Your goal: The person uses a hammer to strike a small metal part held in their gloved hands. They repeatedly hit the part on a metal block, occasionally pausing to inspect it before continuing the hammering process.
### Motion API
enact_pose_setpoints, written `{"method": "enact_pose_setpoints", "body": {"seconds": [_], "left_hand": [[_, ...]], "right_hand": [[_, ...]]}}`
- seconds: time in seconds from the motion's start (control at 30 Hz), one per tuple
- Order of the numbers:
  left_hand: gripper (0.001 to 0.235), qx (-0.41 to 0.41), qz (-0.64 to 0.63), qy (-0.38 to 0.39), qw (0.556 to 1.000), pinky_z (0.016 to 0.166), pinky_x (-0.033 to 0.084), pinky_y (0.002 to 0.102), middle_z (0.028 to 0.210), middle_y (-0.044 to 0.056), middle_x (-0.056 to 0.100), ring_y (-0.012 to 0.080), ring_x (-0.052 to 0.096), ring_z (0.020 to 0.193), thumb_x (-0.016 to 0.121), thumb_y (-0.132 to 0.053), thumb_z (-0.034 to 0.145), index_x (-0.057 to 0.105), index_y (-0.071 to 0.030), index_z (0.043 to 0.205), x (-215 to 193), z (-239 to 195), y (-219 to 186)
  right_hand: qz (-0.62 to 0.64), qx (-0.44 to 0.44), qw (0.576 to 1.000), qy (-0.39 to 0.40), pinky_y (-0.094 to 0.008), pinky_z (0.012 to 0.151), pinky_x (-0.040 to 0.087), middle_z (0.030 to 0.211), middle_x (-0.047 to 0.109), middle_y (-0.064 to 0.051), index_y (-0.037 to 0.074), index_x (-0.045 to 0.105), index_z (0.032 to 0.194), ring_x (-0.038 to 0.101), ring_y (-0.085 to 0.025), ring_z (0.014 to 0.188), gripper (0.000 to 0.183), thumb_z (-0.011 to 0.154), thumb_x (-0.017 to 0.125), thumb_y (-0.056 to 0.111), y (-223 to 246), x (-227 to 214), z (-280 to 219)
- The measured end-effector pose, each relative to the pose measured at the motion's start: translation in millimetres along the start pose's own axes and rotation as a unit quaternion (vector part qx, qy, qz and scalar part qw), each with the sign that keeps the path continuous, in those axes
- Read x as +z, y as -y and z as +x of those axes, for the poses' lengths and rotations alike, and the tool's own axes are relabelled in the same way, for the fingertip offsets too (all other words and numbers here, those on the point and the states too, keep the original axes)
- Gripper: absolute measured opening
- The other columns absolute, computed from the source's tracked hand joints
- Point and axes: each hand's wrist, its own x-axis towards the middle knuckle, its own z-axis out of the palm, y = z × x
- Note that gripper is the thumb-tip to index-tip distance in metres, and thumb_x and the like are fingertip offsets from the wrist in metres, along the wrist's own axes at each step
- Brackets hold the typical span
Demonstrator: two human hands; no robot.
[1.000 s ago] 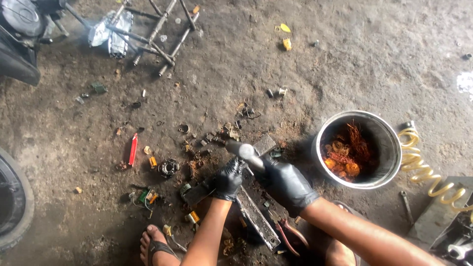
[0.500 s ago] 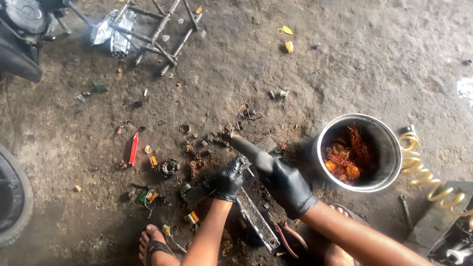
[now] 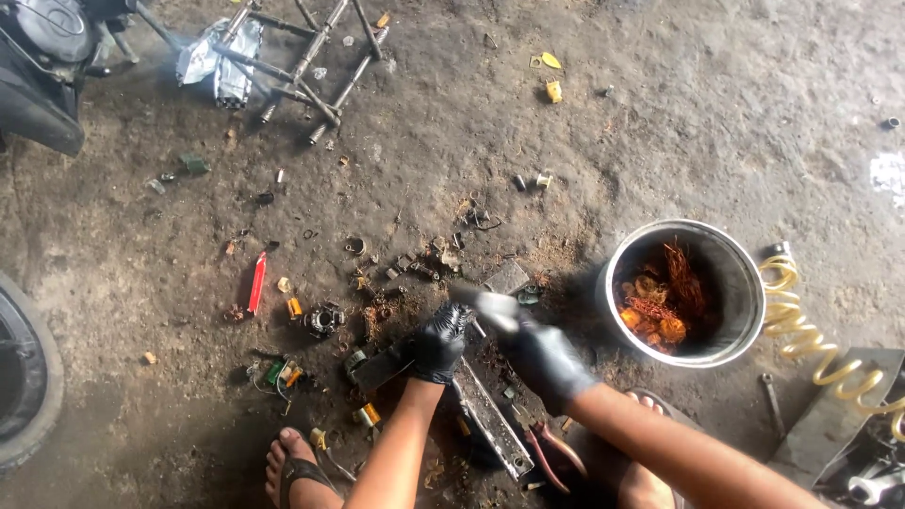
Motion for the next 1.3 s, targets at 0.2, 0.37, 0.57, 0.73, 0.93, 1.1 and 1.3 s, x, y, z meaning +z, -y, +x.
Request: {"method": "enact_pose_setpoints", "body": {"seconds": [0.2,0.37,0.57,0.73,0.93,1.1,1.3], "left_hand": [[0.026,0.015,-0.072,-0.093,0.993,0.041,0.056,0.036,0.067,0.013,0.071,0.0246,0.066,0.049,0.067,-0.002,0.072,0.075,-0.004,0.097,5.7,4.7,4.9],[0.033,0.044,-0.062,-0.043,0.996,0.051,0.061,0.034,0.075,0.013,0.074,0.0216,0.066,0.050,0.066,-0.001,0.074,0.073,0.000,0.106,0.5,2.1,7.1],[0.032,0.141,-0.062,-0.092,0.984,0.068,0.063,0.035,0.098,0.015,0.076,0.0248,0.074,0.078,0.059,0.003,0.089,0.069,-0.011,0.115,-57.0,32.4,-40.5],[0.040,-0.031,-0.046,-0.001,0.998,0.059,0.060,0.036,0.093,0.014,0.078,0.0233,0.075,0.071,0.059,-0.001,0.092,0.071,-0.018,0.126,-65.3,30.5,-48.2],[0.026,-0.101,-0.317,-0.018,0.943,0.072,0.063,0.032,0.098,0.006,0.080,0.0162,0.076,0.083,0.053,-0.011,0.102,0.072,-0.018,0.119,-58.2,35.3,-45.2],[0.018,-0.032,-0.280,-0.064,0.957,0.078,0.063,0.034,0.104,0.007,0.079,0.0171,0.077,0.089,0.063,-0.011,0.101,0.072,-0.014,0.116,-67.4,38.3,-52.2],[0.024,0.013,-0.271,-0.058,0.961,0.069,0.064,0.031,0.104,0.007,0.080,0.0177,0.078,0.083,0.066,-0.010,0.096,0.071,-0.014,0.120,-53.3,32.5,-42.6]], "right_hand": [[0.206,0.086,0.972,0.074,-0.028,0.057,0.045,0.079,0.067,-0.001,0.003,0.074,0.102,0.056,-0.009,0.068,0.023,0.096,0.061,0.021,-71.8,30.7,27.2],[0.490,0.149,0.859,-0.013,-0.026,0.049,0.043,0.074,0.070,-0.001,0.006,0.074,0.100,0.060,-0.012,0.060,0.038,0.096,0.050,0.035,1.0,0.1,9.7],[0.181,0.163,0.969,0.046,-0.028,0.054,0.043,0.070,0.062,-0.005,-0.001,0.072,0.098,0.057,-0.015,0.061,0.025,0.097,0.060,0.021,-108.9,59.2,32.7],[0.085,0.062,0.994,0.027,-0.029,0.054,0.052,0.076,0.072,-0.004,0.006,0.073,0.106,0.062,-0.013,0.065,0.024,0.086,0.065,0.018,-90.3,37.3,16.7],[-0.098,0.155,0.979,0.084,-0.031,0.058,0.058,0.075,0.075,-0.009,0.007,0.074,0.099,0.071,-0.016,0.061,0.027,0.096,0.066,0.033,-120.0,26.1,-5.5],[-0.128,0.153,0.979,0.049,-0.036,0.059,0.057,0.072,0.074,-0.014,0.008,0.076,0.092,0.072,-0.020,0.061,0.027,0.093,0.068,0.033,-167.7,47.3,-22.4],[-0.128,0.129,0.980,0.077,-0.045,0.052,0.054,0.071,0.071,-0.013,0.009,0.062,0.111,0.068,-0.027,0.056,0.021,0.095,0.060,0.023,-178.5,56.0,-43.0]]}}
